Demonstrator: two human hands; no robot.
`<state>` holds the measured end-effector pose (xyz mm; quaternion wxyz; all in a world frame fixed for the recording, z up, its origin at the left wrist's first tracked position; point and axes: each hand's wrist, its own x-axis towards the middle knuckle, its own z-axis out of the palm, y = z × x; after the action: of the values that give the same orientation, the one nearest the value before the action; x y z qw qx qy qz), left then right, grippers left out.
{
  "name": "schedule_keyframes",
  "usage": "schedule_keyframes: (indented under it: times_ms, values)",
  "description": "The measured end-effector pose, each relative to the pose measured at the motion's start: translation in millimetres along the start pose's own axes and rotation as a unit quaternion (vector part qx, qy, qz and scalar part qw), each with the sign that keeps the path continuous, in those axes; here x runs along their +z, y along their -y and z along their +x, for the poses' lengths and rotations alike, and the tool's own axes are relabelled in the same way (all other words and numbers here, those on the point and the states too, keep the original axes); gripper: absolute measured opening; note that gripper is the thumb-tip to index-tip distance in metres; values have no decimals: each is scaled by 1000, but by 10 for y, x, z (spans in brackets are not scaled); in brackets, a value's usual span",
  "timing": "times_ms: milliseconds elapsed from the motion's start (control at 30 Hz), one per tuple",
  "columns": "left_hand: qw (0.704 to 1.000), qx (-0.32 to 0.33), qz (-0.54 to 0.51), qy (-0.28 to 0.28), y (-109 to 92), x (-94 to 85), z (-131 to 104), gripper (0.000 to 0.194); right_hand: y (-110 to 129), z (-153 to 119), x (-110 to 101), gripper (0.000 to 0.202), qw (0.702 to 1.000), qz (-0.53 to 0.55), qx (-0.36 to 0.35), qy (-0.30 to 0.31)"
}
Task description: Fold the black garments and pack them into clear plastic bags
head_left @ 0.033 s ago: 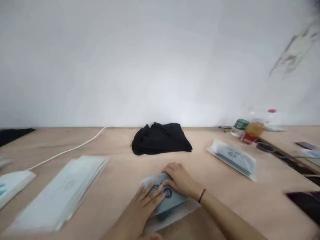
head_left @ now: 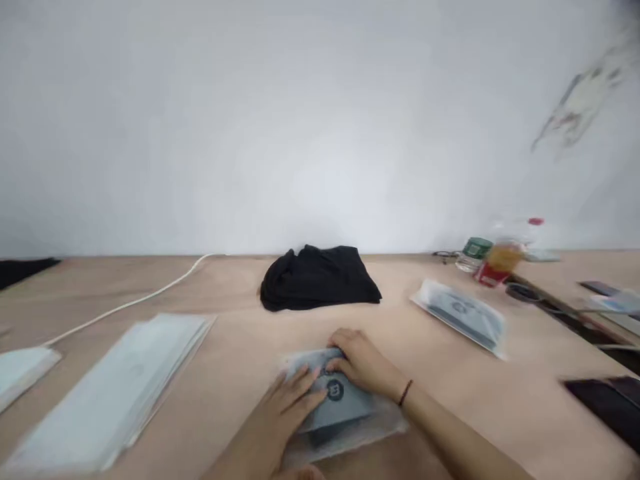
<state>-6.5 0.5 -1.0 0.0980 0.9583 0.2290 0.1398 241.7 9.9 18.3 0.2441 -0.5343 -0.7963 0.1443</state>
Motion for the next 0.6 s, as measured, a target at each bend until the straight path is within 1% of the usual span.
schedule_keyframes:
  times_ms: [67, 100, 167, 233, 267, 300, 333, 367, 400, 500, 567, 600]
  values:
    - [998, -36, 20, -46, 83, -40, -95, 66, -134, -154, -218, 8, 999, -6, 26, -22]
    - [996, -54, 30, -62, 132, -74, -128, 59, -250, -248, -373, 11, 998, -16, 44, -41]
    - [991, -92, 55, -79, 243, -168, -147, 47, -579, -459, -762, 19, 990, -47, 96, -98]
    - [988, -110, 68, -87, 368, -273, -79, 36, -963, -649, -1155, 25, 967, -104, 160, -167]
    - [987, -110, 73, -91, 435, -319, -6, 32, -1133, -711, -1305, 28, 937, -180, 200, -221]
    - [987, -108, 80, -93, 505, -357, 95, 30, -1267, -740, -1402, 31, 923, -201, 216, -246]
    - [986, -109, 90, -92, 577, -384, 219, 28, -1357, -732, -1439, 34, 913, -222, 223, -259]
    - [984, -112, 102, -92, 650, -402, 364, 27, -1401, -684, -1416, 35, 912, -232, 218, -260]
    - [982, -117, 114, -93, 722, -411, 521, 26, -1404, -601, -1340, 34, 920, -229, 203, -246]
    - [977, -130, 140, -99, 921, -399, 979, 21, -1272, -208, -945, 27, 950, -210, 145, -181]
    - [975, -130, 152, -99, 1015, -381, 1195, 15, -1184, 71, -710, 22, 961, -196, 121, -152]
    - [974, -129, 156, -97, 1047, -374, 1267, 13, -1162, 189, -634, 19, 965, -189, 114, -143]
